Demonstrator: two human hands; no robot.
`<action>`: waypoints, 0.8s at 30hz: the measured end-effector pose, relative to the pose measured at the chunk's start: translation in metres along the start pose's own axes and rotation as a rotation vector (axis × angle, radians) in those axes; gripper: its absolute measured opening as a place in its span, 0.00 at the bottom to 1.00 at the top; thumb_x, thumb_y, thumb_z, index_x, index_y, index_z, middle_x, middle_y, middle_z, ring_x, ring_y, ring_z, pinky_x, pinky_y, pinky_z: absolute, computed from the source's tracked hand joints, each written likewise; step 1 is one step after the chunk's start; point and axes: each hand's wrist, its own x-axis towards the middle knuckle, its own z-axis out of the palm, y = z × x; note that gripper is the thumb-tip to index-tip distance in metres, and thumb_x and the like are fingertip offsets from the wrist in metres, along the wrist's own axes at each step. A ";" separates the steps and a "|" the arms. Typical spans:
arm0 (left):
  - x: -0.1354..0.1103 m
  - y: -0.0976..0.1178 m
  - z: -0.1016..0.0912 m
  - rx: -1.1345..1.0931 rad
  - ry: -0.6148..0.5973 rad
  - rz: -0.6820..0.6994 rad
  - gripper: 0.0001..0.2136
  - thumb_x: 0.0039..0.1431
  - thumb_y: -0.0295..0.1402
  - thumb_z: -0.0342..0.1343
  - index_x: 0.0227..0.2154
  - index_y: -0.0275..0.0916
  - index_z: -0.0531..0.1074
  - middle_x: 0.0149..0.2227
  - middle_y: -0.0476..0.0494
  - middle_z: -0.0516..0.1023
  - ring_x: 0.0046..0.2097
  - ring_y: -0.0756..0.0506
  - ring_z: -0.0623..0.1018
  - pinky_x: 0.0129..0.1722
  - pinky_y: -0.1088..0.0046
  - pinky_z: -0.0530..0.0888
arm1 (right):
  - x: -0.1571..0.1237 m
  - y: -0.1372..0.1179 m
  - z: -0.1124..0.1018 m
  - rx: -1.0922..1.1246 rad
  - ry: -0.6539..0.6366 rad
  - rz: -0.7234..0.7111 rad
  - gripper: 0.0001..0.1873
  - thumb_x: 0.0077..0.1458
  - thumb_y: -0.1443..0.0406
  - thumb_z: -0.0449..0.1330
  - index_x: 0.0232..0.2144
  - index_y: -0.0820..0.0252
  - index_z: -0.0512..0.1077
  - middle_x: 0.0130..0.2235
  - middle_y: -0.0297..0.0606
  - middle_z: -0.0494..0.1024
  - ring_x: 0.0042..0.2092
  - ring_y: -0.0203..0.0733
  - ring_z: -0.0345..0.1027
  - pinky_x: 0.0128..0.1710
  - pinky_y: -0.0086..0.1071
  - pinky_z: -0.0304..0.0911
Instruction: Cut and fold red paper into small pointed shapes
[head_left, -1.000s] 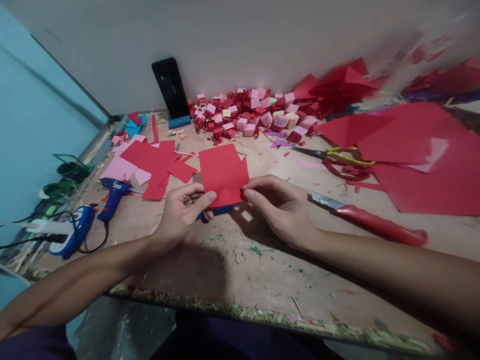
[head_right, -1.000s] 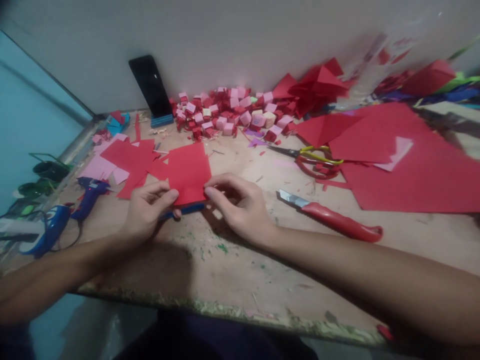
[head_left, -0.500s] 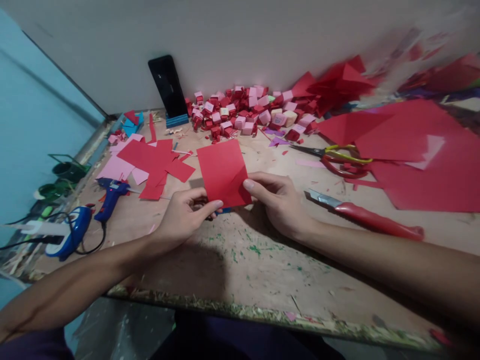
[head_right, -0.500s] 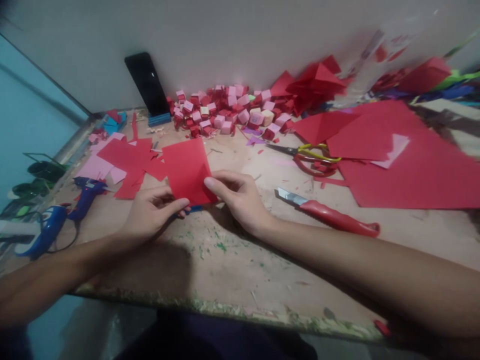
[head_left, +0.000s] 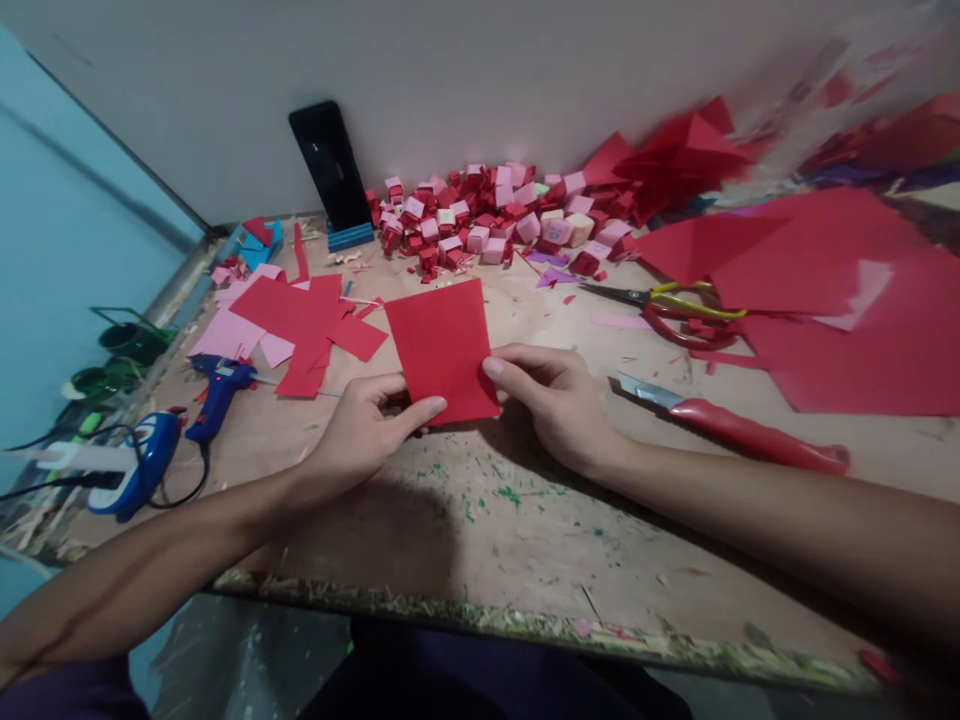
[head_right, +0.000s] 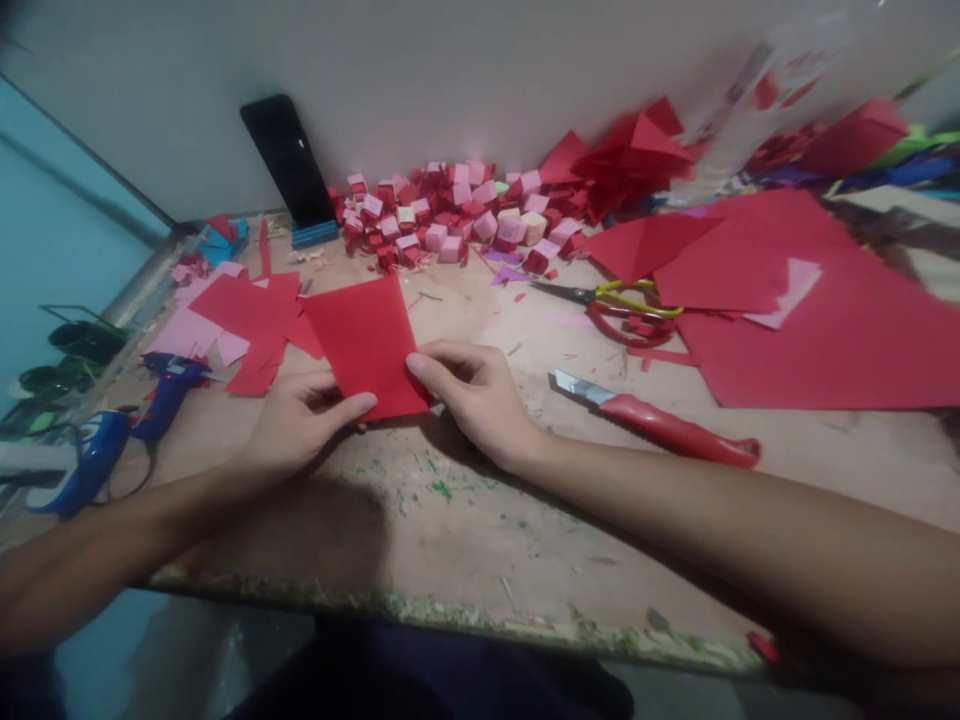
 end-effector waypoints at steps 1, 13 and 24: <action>0.000 0.000 0.000 0.007 0.008 0.008 0.10 0.57 0.37 0.67 0.25 0.37 0.80 0.26 0.45 0.82 0.29 0.47 0.79 0.29 0.74 0.76 | 0.000 0.000 0.000 0.002 0.001 0.007 0.15 0.57 0.53 0.72 0.29 0.57 0.82 0.28 0.34 0.80 0.29 0.37 0.68 0.31 0.31 0.67; -0.004 -0.004 -0.002 0.164 -0.030 0.035 0.09 0.60 0.39 0.66 0.32 0.38 0.84 0.32 0.43 0.86 0.32 0.44 0.80 0.29 0.72 0.73 | -0.001 -0.006 0.002 -0.016 0.003 0.009 0.19 0.53 0.49 0.74 0.27 0.58 0.80 0.26 0.32 0.77 0.26 0.35 0.64 0.27 0.30 0.62; -0.005 0.000 -0.002 0.126 -0.072 0.039 0.09 0.61 0.40 0.66 0.37 0.40 0.85 0.37 0.43 0.87 0.38 0.42 0.82 0.35 0.70 0.77 | -0.002 -0.004 0.003 -0.032 0.039 -0.010 0.18 0.57 0.53 0.71 0.24 0.58 0.78 0.24 0.32 0.74 0.26 0.34 0.60 0.25 0.30 0.58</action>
